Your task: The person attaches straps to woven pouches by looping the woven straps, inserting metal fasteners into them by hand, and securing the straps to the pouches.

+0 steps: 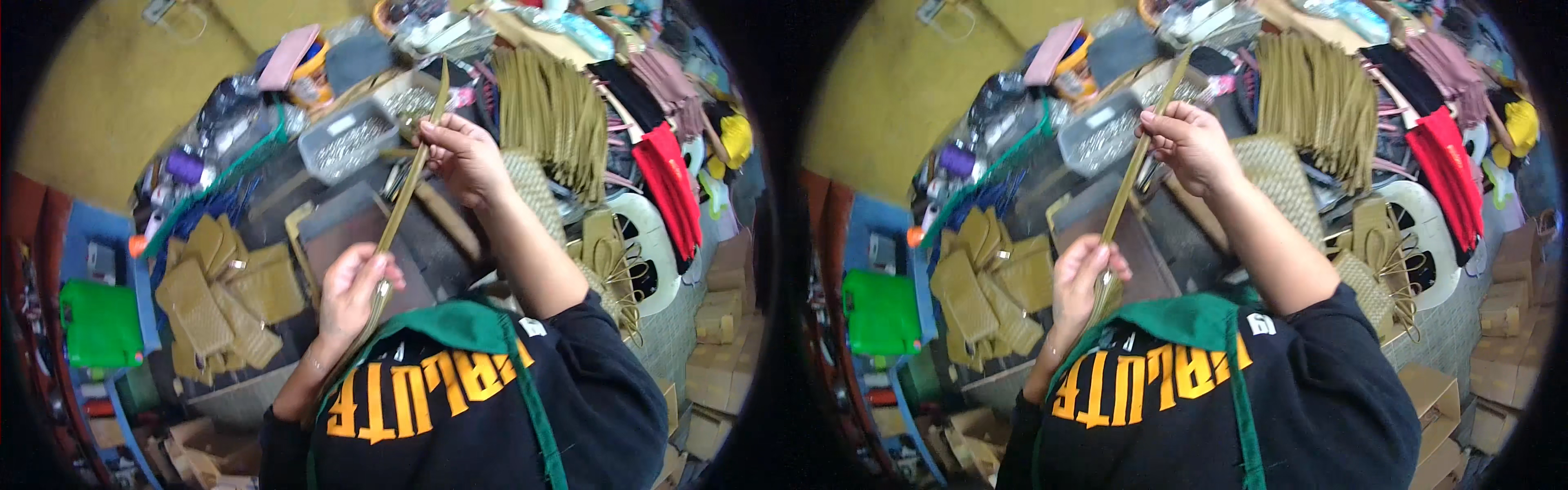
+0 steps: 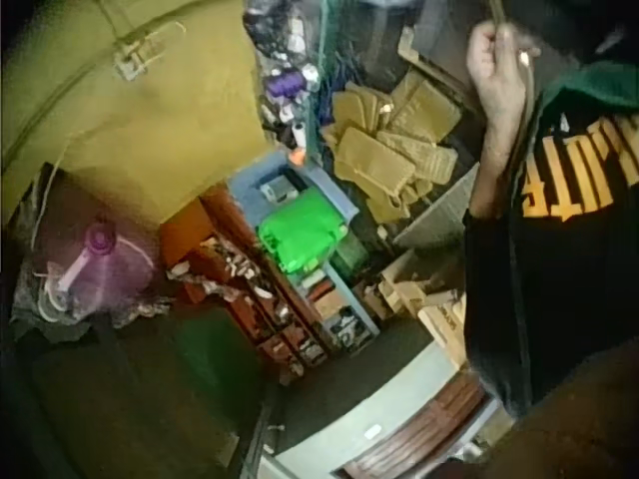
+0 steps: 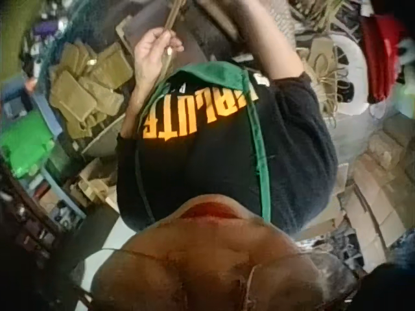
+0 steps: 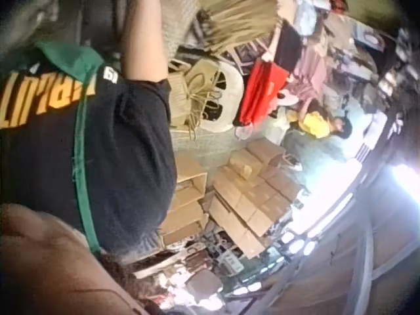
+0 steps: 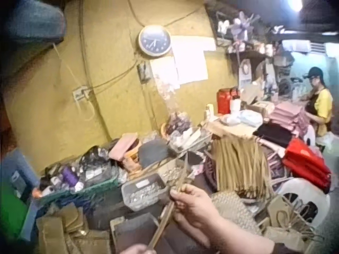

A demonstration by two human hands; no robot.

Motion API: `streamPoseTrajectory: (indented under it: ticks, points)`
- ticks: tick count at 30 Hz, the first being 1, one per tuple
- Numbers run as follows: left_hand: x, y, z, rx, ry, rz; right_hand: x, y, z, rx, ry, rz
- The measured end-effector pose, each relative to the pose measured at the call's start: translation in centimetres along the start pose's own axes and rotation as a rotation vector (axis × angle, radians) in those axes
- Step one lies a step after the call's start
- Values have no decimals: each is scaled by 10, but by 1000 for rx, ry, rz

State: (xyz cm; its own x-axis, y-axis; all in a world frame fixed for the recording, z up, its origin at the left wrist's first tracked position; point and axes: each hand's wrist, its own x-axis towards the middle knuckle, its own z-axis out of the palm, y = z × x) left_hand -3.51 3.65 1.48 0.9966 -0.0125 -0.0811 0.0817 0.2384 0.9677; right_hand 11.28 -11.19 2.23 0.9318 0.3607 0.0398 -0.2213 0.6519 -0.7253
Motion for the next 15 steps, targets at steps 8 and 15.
streamPoseTrajectory:
  ticks: [8, 15]
  points:
    - [-7, -4, -4, 7, 26, -32, 52, -43, -49, -126, 120, -192]
    - [-3, -2, -2, -4, 24, -39, 54, -63, -56, -144, 195, -252]
